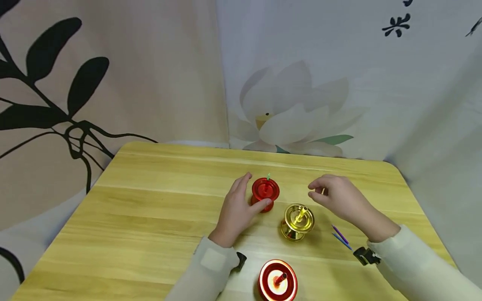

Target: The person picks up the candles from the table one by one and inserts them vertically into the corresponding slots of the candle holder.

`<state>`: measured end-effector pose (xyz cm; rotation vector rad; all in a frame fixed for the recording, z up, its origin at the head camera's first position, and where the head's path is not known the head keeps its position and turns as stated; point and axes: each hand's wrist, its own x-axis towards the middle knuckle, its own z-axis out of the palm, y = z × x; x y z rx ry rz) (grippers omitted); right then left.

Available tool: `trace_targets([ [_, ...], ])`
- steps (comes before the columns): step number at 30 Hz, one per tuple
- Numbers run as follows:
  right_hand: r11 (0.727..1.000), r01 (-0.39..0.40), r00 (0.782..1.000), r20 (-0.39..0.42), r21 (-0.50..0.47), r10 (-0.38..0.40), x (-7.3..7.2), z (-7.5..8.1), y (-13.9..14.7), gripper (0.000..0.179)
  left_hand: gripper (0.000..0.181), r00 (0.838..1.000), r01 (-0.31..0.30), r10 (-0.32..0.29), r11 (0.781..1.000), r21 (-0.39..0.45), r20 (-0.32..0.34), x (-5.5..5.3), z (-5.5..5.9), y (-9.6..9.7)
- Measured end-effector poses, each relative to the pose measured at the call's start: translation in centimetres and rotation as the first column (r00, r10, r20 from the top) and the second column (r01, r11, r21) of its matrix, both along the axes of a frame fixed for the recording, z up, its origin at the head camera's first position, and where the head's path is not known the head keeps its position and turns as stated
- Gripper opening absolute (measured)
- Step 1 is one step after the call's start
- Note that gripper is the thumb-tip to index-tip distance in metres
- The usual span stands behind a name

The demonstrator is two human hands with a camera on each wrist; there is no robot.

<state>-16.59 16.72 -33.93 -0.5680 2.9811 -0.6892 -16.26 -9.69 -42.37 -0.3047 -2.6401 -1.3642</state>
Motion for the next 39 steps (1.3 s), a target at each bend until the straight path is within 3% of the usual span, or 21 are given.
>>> trace_targets([
  [9,0.999,0.049,0.998,0.04,0.007,-0.049,1.5,-1.6,2.7,0.008,0.085,0.998,-0.013,0.012,1.0,-0.008,-0.063,1.8,1.6,0.1],
  [13,0.998,0.057,0.995,0.079,0.01,-0.057,2.0,-2.3,3.5,0.007,0.086,0.992,0.002,-0.004,1.0,-0.01,-0.126,2.7,2.6,0.6],
  [18,0.997,0.062,0.989,0.135,0.036,-0.066,2.7,-3.6,4.5,0.006,0.084,0.964,0.115,-0.107,0.993,0.016,-0.243,4.0,3.8,1.5],
  [21,0.996,0.066,0.985,0.153,0.058,-0.075,3.0,-4.4,5.2,0.007,0.083,0.948,0.2,-0.192,0.98,0.004,-0.252,4.6,4.2,2.2],
  [23,0.995,0.066,0.986,0.148,0.081,-0.078,3.2,-5.0,5.6,0.007,0.082,0.948,0.243,-0.241,0.97,-0.015,-0.206,4.9,4.3,2.7],
  [26,0.991,0.067,0.986,0.144,0.119,-0.084,3.5,-5.8,6.2,0.009,0.082,0.953,0.294,-0.296,0.955,-0.038,-0.067,5.0,3.8,3.3],
  [30,0.986,0.073,0.981,0.167,0.153,-0.098,3.7,-6.7,6.8,0.011,0.087,0.937,0.341,-0.332,0.936,-0.081,0.113,4.8,2.8,4.1],
  [32,0.985,0.075,0.976,0.189,0.154,-0.104,3.8,-7.0,7.1,0.012,0.089,0.929,0.356,-0.339,0.928,-0.107,0.151,4.6,2.4,4.4],
  [39,0.986,0.062,0.971,0.221,0.154,-0.095,3.9,-7.6,7.7,0.022,0.092,0.909,0.4,-0.371,0.905,-0.145,0.189,3.8,0.7,5.2],
])
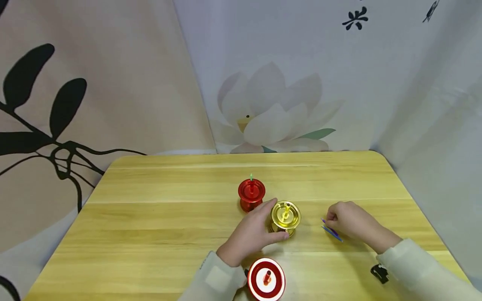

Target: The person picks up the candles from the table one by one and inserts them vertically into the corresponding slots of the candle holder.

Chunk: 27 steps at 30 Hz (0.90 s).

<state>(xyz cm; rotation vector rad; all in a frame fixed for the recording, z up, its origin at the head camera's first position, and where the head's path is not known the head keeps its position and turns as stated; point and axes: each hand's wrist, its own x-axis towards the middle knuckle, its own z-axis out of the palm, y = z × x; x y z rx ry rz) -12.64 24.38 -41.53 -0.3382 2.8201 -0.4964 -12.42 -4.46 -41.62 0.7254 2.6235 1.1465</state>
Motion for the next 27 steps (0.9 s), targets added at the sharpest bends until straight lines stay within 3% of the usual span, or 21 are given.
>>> trace_targets([
  [5,1.0,-0.006,0.999,0.05,0.031,0.005,0.0,-0.1,-0.1,0.029,0.092,0.998,-0.018,0.017,1.0,0.021,0.052,-0.4,-0.9,0.1],
  [11,1.0,0.009,0.998,0.056,0.028,-0.01,-0.1,-0.4,0.0,0.032,0.088,0.999,-0.011,0.01,1.0,0.027,0.041,-0.6,-1.3,0.3],
  [15,0.999,0.027,0.999,0.032,0.02,-0.028,-0.2,0.2,-0.1,0.031,0.086,0.999,0.001,-0.001,1.0,0.02,0.033,-0.5,-1.1,0.3],
  [27,0.991,0.063,0.992,-0.103,-0.12,-0.075,-0.2,2.1,-1.1,0.017,0.085,0.998,-0.015,0.014,1.0,0.022,0.065,-0.4,-0.9,0.2],
])
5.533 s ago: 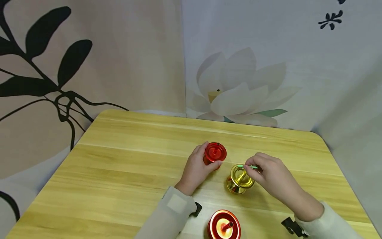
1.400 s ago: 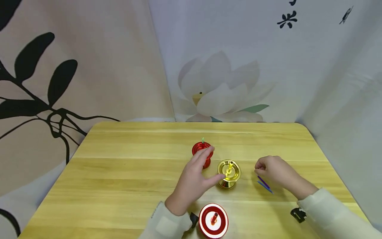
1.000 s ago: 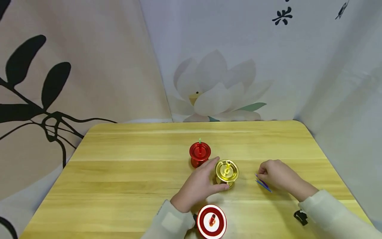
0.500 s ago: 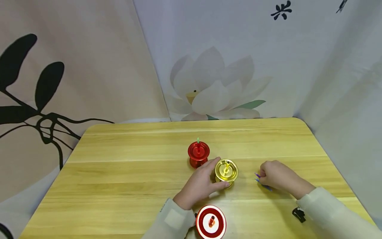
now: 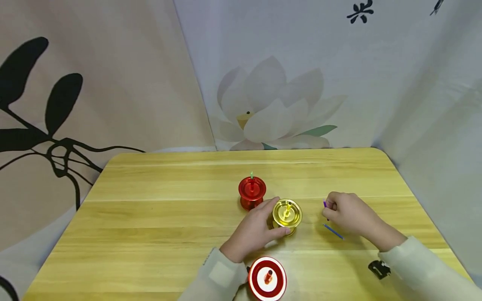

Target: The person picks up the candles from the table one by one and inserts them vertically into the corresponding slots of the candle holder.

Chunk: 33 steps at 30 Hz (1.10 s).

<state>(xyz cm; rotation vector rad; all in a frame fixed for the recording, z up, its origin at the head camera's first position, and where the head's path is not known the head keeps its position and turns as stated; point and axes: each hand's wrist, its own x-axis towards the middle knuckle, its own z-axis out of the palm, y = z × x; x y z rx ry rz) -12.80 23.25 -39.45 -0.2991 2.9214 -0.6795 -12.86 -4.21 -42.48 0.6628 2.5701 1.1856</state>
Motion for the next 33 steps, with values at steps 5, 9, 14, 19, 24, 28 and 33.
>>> trace_targets([
  [5,1.0,-0.01,0.998,-0.058,-0.029,0.008,0.1,0.3,-0.4,0.013,0.086,1.0,-0.006,0.006,1.0,0.001,0.008,0.0,-0.2,0.0],
  [9,0.998,-0.02,0.996,-0.087,-0.051,0.015,0.2,0.5,-0.7,0.01,0.086,1.0,-0.007,0.007,1.0,0.0,0.0,0.0,-0.2,0.0],
  [14,0.991,-0.026,0.998,-0.055,-0.133,0.018,0.4,0.8,-1.1,0.01,0.086,1.0,-0.004,0.004,1.0,-0.011,0.002,-0.1,0.0,0.0],
  [19,0.98,-0.021,0.998,-0.062,-0.2,0.008,0.7,1.0,-1.3,0.012,0.086,1.0,-0.002,0.002,1.0,-0.018,-0.002,-0.1,0.1,0.0],
  [24,0.97,-0.014,0.995,-0.104,-0.243,-0.012,0.9,1.0,-1.6,0.009,0.085,1.0,0.003,-0.003,1.0,-0.01,-0.004,-0.1,0.0,0.0],
  [28,0.963,-0.032,0.988,-0.152,-0.267,-0.01,1.0,0.8,-2.0,0.011,0.085,1.0,0.006,-0.006,1.0,0.001,-0.004,-0.1,0.0,0.0],
  [33,0.953,-0.069,0.976,-0.219,-0.295,0.003,1.1,0.9,-2.4,0.016,0.084,1.0,0.014,-0.014,1.0,0.007,-0.018,-0.1,0.1,0.0],
])
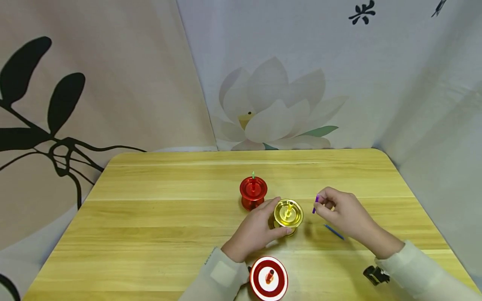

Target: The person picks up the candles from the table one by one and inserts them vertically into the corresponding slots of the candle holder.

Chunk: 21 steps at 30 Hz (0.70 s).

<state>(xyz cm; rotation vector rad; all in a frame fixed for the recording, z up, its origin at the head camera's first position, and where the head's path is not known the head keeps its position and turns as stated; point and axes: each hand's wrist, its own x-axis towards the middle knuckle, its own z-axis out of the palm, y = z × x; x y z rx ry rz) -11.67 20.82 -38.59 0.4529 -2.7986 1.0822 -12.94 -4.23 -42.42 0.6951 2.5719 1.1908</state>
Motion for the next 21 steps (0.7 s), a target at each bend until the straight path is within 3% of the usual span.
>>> trace_targets([
  [7,0.998,-0.044,0.994,-0.097,-0.041,0.04,0.0,0.5,-0.8,0.021,0.084,1.0,0.003,-0.003,1.0,0.009,-0.002,0.0,0.1,0.0],
  [21,0.994,-0.093,0.984,-0.155,-0.051,0.084,-0.5,1.8,-3.0,0.021,0.083,1.0,0.006,-0.006,1.0,0.02,0.007,0.0,-0.1,0.0],
])
